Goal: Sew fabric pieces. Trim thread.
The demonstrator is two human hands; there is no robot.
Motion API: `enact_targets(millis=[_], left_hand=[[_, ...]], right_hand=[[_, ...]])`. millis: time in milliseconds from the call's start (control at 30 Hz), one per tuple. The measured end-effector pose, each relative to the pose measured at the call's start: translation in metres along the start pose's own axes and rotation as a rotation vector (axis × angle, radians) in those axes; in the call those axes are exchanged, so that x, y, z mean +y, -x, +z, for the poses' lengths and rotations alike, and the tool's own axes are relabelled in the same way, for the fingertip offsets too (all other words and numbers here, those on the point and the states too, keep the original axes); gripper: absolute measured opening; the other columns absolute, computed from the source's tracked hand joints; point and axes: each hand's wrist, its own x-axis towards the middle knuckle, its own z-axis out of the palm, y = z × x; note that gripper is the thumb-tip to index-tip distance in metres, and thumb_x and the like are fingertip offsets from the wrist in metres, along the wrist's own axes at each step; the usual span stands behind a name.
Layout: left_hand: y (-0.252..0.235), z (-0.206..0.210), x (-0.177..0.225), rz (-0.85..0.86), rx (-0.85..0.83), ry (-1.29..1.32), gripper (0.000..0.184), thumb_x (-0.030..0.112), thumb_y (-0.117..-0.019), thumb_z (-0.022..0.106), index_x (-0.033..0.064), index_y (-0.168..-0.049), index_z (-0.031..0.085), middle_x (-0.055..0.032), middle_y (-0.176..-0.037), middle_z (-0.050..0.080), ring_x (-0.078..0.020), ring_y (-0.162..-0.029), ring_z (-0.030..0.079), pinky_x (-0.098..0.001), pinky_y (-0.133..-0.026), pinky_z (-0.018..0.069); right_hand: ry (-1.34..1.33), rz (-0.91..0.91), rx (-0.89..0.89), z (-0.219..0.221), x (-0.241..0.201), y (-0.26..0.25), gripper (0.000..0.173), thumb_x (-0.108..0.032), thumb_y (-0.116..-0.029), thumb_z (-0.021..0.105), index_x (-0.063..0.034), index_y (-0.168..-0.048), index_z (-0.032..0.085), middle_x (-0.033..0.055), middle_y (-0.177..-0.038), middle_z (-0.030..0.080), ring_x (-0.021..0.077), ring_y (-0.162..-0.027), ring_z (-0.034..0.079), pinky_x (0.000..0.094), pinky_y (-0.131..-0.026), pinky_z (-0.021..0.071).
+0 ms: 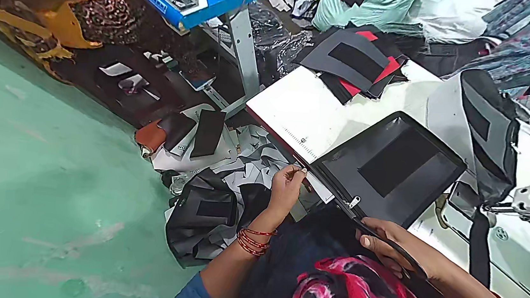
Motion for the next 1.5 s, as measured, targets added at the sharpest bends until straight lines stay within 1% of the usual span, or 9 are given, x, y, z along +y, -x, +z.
enact_targets(millis=[167,367,700,800,900,967,1233,1367,1500], left_hand=[[0.004,0.002,0.004,-0.073,-0.028,0.081,0.018,0.004,-0.1036,0.050,0.0022,-0.089,0.060,0.0023,-0.067,0.058,-0.0019,-0.053,0.049,-0.0172,-0.050,0.0403],[0.012,0.007,0.016,-0.094,-0.048,0.139,0.019,0.004,-0.1049,0.048,0.0036,-0.089,0.059,0.0024,-0.066,0.062,-0.0005,-0.051,0.051,-0.0153,-0.049,0.0404],[0.018,0.002,0.007,-0.014,-0.040,0.095,0.022,0.003,-0.1000,0.047,0.0068,-0.084,0.061,0.0073,-0.064,0.059,0.0012,-0.051,0.050,-0.0153,-0.048,0.0403],[0.021,-0.015,-0.008,0.209,-0.074,-0.118,0.018,0.003,-0.0885,0.048,0.0083,-0.082,0.063,0.0106,-0.071,0.060,0.0048,-0.062,0.055,-0.0149,-0.058,0.0475],[0.021,-0.031,-0.025,0.381,-0.141,-0.454,0.032,0.014,-0.0877,0.054,-0.0027,-0.111,0.069,-0.0086,-0.103,0.072,-0.0145,-0.099,0.066,-0.0367,-0.090,0.0521],[0.023,-0.024,-0.028,0.349,-0.182,-0.504,0.035,0.021,-0.0948,0.053,-0.0032,-0.115,0.069,-0.0132,-0.108,0.072,-0.0199,-0.104,0.066,-0.0418,-0.094,0.0512],[0.060,0.061,-0.017,-0.247,-0.365,-0.163,0.026,0.021,-0.1049,0.057,0.0020,-0.089,0.065,0.0015,-0.075,0.066,-0.0042,-0.066,0.063,-0.0224,-0.062,0.0536],[0.068,0.077,-0.013,-0.159,-0.288,-0.199,0.029,0.018,-0.1058,0.056,0.0036,-0.082,0.064,0.0003,-0.062,0.069,-0.0030,-0.046,0.059,-0.0171,-0.043,0.0451],[0.065,0.080,0.001,0.190,-0.180,-0.521,0.037,0.023,-0.0985,0.065,0.0082,-0.065,0.057,0.0094,-0.051,0.054,0.0047,-0.042,0.049,-0.0156,-0.043,0.0408]], right_hand=[[0.143,0.003,-0.011,-0.002,-0.011,0.000,0.070,-0.081,-0.0795,0.061,-0.0165,-0.108,0.060,-0.0092,-0.061,0.051,0.0029,-0.045,0.050,0.0207,-0.045,0.0459],[0.214,0.006,-0.102,-0.001,-0.037,-0.015,0.070,-0.076,-0.0902,0.048,-0.0120,-0.118,0.052,-0.0061,-0.071,0.051,0.0044,-0.055,0.052,0.0231,-0.054,0.0484],[0.273,-0.189,0.108,0.009,-0.017,-0.018,0.044,-0.055,-0.0955,0.062,-0.0106,-0.095,0.059,-0.0079,-0.063,0.046,0.0018,-0.049,0.044,0.0209,-0.049,0.0387],[0.281,-0.266,0.132,0.012,0.000,0.004,0.055,-0.060,-0.0922,0.062,-0.0070,-0.104,0.063,-0.0076,-0.074,0.054,-0.0014,-0.061,0.048,0.0190,-0.057,0.0405],[0.192,-0.299,0.215,0.016,0.035,0.044,0.075,-0.079,-0.0809,0.063,-0.0090,-0.108,0.066,-0.0083,-0.080,0.063,-0.0041,-0.068,0.056,0.0171,-0.062,0.0476],[0.119,-0.309,0.338,0.021,0.065,0.076,0.077,-0.084,-0.0767,0.062,-0.0132,-0.107,0.068,-0.0124,-0.078,0.063,-0.0063,-0.064,0.055,0.0149,-0.058,0.0474],[0.023,-0.046,0.883,0.040,0.179,0.225,0.081,-0.082,-0.0736,0.068,-0.0086,-0.108,0.069,-0.0119,-0.071,0.059,-0.0046,-0.054,0.049,0.0183,-0.049,0.0428],[-0.076,0.188,1.146,0.050,0.208,0.248,0.063,-0.068,-0.0762,0.071,-0.0107,-0.103,0.069,-0.0098,-0.064,0.056,-0.0002,-0.047,0.047,0.0217,-0.045,0.0419],[-0.055,0.454,1.276,0.027,0.208,0.235,0.049,-0.047,-0.0909,0.076,-0.0002,-0.104,0.067,0.0115,-0.074,0.061,0.0247,-0.061,0.057,0.0479,-0.061,0.0492]])
